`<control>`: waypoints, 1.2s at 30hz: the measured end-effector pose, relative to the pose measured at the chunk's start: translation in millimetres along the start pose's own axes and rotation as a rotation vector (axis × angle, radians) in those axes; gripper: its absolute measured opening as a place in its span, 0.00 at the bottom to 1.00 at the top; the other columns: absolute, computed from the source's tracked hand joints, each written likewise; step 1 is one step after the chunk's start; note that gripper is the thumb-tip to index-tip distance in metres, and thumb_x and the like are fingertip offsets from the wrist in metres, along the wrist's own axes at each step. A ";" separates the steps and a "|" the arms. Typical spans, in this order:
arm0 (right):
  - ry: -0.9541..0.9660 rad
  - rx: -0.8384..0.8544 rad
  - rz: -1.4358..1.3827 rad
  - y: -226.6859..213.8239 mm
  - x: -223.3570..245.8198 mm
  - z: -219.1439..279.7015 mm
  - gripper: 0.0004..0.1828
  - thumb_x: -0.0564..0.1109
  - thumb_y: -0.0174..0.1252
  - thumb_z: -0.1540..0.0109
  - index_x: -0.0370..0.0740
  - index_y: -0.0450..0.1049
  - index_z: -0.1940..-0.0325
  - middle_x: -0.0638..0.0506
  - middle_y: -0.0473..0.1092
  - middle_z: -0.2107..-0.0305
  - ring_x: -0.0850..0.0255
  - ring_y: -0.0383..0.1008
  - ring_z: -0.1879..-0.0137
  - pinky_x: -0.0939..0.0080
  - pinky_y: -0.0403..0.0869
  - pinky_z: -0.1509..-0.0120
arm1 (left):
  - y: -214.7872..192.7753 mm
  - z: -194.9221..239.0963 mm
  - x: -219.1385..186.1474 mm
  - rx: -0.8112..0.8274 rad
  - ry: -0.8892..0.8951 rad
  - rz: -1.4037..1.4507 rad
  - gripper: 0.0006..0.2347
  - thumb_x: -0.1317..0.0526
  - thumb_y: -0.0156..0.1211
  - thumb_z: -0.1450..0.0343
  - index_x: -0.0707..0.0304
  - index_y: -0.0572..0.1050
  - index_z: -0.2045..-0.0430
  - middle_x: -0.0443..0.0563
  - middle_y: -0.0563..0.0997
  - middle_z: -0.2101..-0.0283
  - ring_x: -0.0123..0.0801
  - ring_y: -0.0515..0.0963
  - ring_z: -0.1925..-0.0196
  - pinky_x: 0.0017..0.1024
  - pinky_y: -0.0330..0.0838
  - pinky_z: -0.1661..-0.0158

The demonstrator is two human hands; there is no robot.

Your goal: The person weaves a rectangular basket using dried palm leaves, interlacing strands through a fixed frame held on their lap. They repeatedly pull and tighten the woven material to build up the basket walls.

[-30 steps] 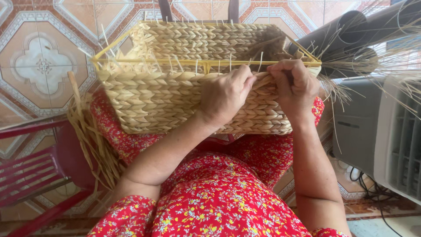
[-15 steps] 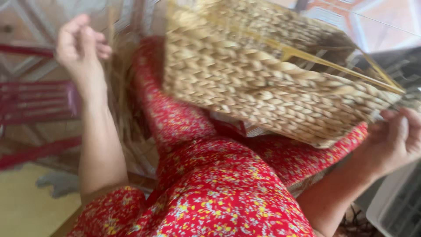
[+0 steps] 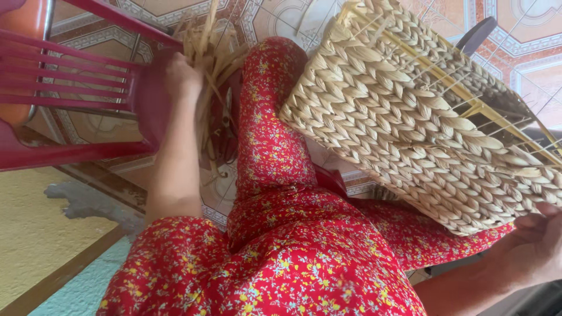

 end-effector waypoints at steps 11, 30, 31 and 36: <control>0.081 0.151 -0.138 45.2 31.9 8.9 0.03 0.34 0.54 0.24 0.32 0.72 0.46 0.43 0.75 0.65 0.67 0.69 0.74 0.76 0.63 0.71 | -13.9 12.1 38.8 0.031 -0.203 0.297 0.13 0.55 0.62 0.29 0.62 0.75 0.56 0.53 0.81 0.63 0.36 0.81 0.63 0.33 0.74 0.67; 0.082 0.249 -0.185 59.1 29.8 16.1 0.04 0.29 0.48 0.24 0.27 0.70 0.49 0.41 0.72 0.62 0.59 0.78 0.60 0.70 0.71 0.64 | -119.6 106.2 74.8 -0.082 0.220 -0.124 0.10 0.53 0.59 0.23 0.56 0.83 0.58 0.53 0.80 0.70 0.34 0.74 0.72 0.35 0.74 0.71; 0.065 0.244 -0.159 61.7 32.9 14.9 0.05 0.29 0.49 0.25 0.28 0.70 0.49 0.42 0.72 0.62 0.60 0.77 0.61 0.70 0.71 0.64 | -115.1 104.1 73.4 -0.097 0.190 -0.068 0.10 0.54 0.59 0.22 0.57 0.83 0.57 0.52 0.80 0.69 0.32 0.74 0.72 0.33 0.71 0.71; -0.043 0.238 0.037 93.3 65.3 30.2 0.08 0.27 0.49 0.29 0.28 0.74 0.54 0.42 0.76 0.66 0.66 0.72 0.70 0.73 0.68 0.66 | -137.3 112.1 24.9 -0.078 0.365 0.671 0.09 0.60 0.56 0.19 0.62 0.79 0.48 0.45 0.81 0.64 0.20 0.77 0.65 0.17 0.70 0.66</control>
Point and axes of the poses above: each hand's wrist, its own z-axis away from the middle knuckle, its own y-axis out of the palm, x = y × z, the point moved 2 cm from there along -z, towards the middle knuckle
